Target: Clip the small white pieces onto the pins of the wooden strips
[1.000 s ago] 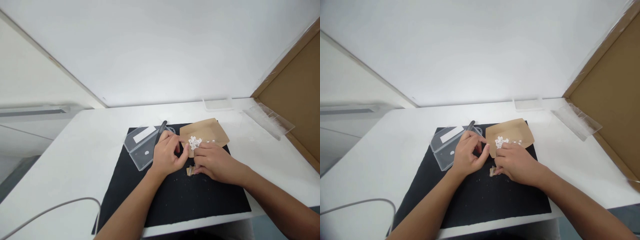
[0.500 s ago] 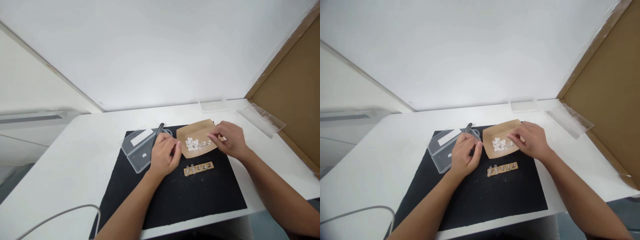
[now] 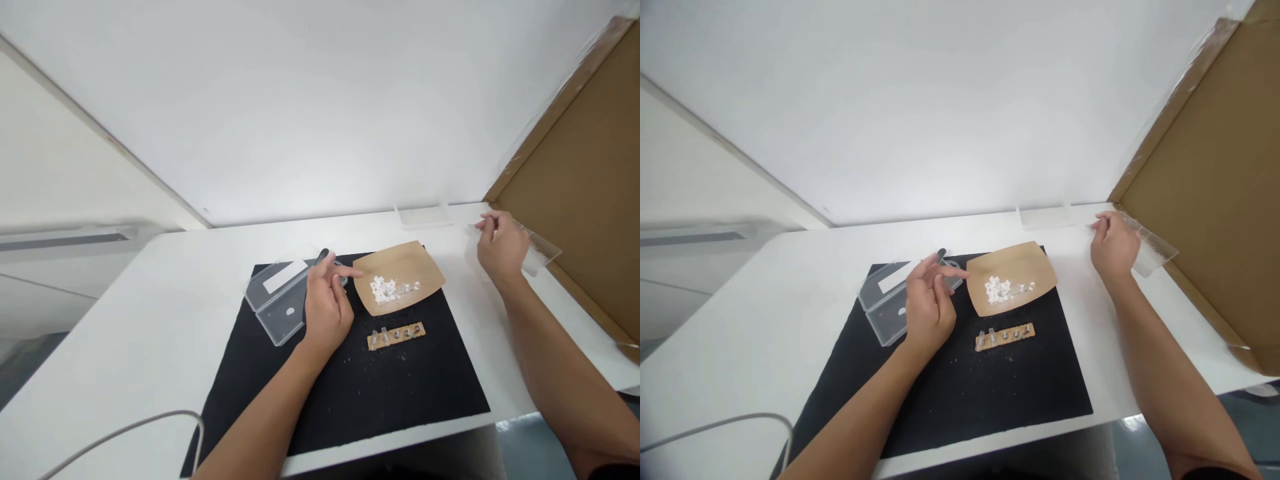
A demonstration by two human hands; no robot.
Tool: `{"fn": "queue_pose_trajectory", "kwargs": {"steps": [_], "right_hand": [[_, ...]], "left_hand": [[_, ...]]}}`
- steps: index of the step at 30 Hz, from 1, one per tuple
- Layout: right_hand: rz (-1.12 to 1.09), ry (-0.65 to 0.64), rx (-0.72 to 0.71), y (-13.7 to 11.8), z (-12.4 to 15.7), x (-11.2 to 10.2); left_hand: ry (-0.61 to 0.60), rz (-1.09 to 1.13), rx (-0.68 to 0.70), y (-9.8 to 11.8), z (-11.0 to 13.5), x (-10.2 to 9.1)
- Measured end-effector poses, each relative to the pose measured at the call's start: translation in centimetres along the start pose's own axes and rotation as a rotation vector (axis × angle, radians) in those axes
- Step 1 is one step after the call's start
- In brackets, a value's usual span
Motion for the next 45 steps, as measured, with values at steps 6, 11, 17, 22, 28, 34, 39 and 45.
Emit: {"fn": "queue_pose_trajectory", "kwargs": {"steps": [6, 11, 17, 22, 28, 34, 39, 45], "right_hand": [[0.091, 0.018, 0.092, 2.5, -0.9, -1.5], [0.177, -0.053, 0.128, 3.9, -1.2, -1.5], [0.274, -0.21, 0.343, 7.8, -1.9, -1.5], [0.306, -0.319, 0.415, 10.1, -2.1, -1.5], [0.343, -0.409, 0.46, 11.9, -2.2, -0.3], [0.342, -0.486, 0.442, 12.4, -2.4, 0.7], [0.321, -0.478, 0.445, 13.2, -2.5, -0.1], [0.325, -0.463, 0.504, 14.7, -2.8, -1.1]], "left_hand": [[0.068, -0.007, 0.06, 0.7, 0.1, -0.4], [0.001, 0.094, 0.067, 0.5, 0.1, -0.1], [-0.008, 0.079, 0.049, 0.1, 0.2, 0.1], [-0.021, 0.079, 0.04, -0.1, 0.2, 0.2], [-0.041, 0.05, 0.022, -0.3, 0.3, 0.3], [-0.042, 0.035, 0.002, -0.5, 0.4, 0.3], [-0.045, 0.019, 0.006, -0.5, 0.3, 0.3], [-0.053, 0.022, 0.016, -0.5, 0.3, 0.4]]}}
Point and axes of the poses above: each hand's wrist, its own z-axis away from the middle knuckle, its own x-axis out of the palm, y = z × x, the point moved 6 cm from there along -z, towards the middle knuckle, and after that the axes turned 13 degrees about -y, right-handed, at the moved point
